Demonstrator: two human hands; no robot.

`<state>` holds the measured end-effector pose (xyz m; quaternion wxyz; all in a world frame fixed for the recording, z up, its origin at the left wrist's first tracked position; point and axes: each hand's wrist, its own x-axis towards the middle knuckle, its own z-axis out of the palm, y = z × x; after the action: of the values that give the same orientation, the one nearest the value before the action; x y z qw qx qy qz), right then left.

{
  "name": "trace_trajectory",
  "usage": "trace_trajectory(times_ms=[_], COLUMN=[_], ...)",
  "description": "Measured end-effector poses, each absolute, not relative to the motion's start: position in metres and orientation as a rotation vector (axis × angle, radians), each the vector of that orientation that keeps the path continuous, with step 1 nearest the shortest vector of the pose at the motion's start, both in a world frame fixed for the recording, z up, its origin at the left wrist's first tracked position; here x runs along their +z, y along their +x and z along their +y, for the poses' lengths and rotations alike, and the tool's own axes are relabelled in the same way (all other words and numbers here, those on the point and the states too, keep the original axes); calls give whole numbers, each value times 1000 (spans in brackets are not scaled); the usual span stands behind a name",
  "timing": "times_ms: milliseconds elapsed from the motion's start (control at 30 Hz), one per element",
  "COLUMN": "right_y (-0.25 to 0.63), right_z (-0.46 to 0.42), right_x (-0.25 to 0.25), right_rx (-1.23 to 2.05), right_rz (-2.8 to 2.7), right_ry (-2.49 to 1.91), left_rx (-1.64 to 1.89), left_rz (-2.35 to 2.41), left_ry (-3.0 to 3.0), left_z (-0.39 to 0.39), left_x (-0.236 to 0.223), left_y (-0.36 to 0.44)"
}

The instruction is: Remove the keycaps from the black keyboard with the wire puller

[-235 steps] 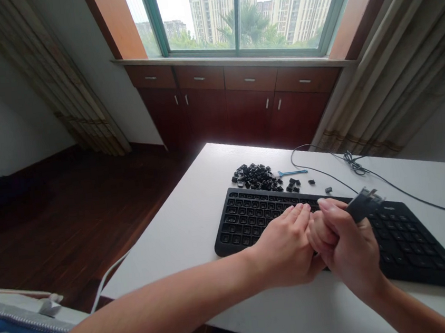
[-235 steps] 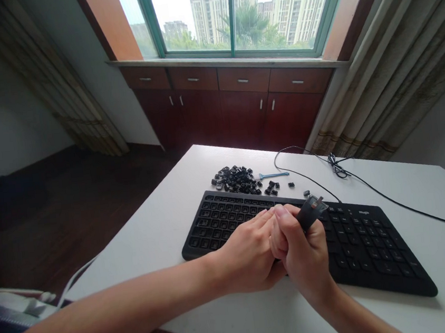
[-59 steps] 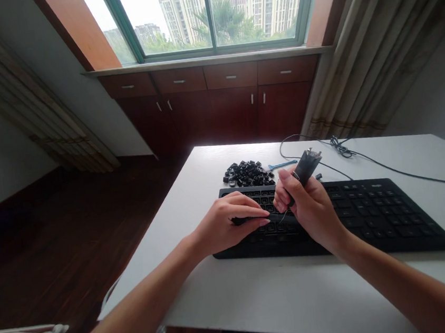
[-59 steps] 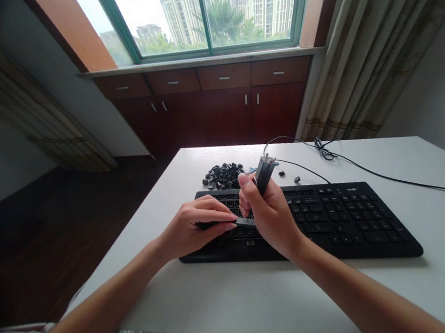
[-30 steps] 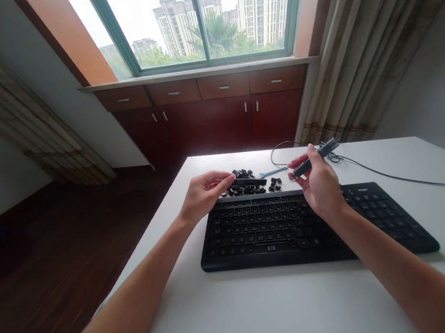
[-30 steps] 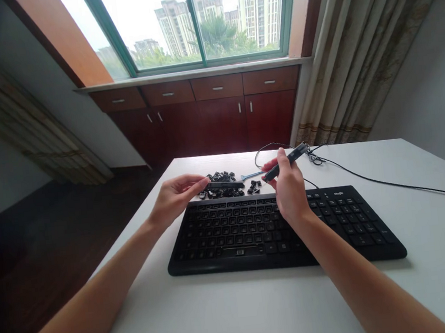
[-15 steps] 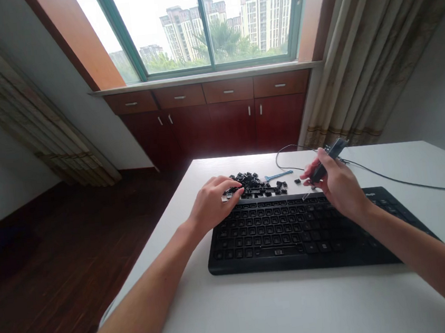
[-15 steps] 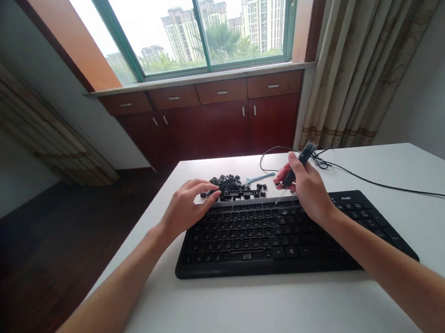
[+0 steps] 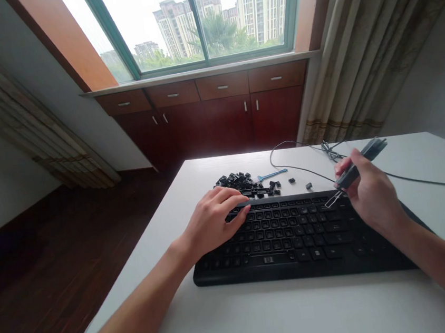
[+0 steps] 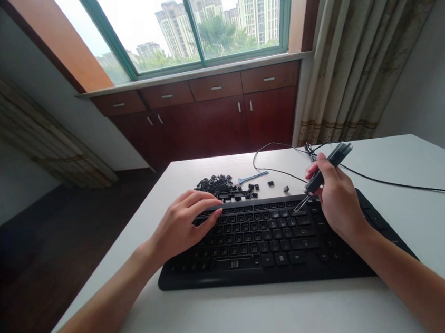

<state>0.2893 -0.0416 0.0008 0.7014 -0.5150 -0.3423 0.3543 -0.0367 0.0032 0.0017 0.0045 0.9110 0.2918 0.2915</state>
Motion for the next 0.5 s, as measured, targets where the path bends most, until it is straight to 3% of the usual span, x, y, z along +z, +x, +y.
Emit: trace_trajectory(times_ms=[300, 500], right_y=[261, 263], right_z=[-58, -61], right_x=[2, 8], right_rx=[863, 786], right_rz=[-852, -1055], right_ry=[-1171, -1147], left_rx=[608, 372], left_rz=[728, 693], left_ry=[2936, 2992], left_z=[-11, -24], left_x=[15, 17], left_y=[23, 20])
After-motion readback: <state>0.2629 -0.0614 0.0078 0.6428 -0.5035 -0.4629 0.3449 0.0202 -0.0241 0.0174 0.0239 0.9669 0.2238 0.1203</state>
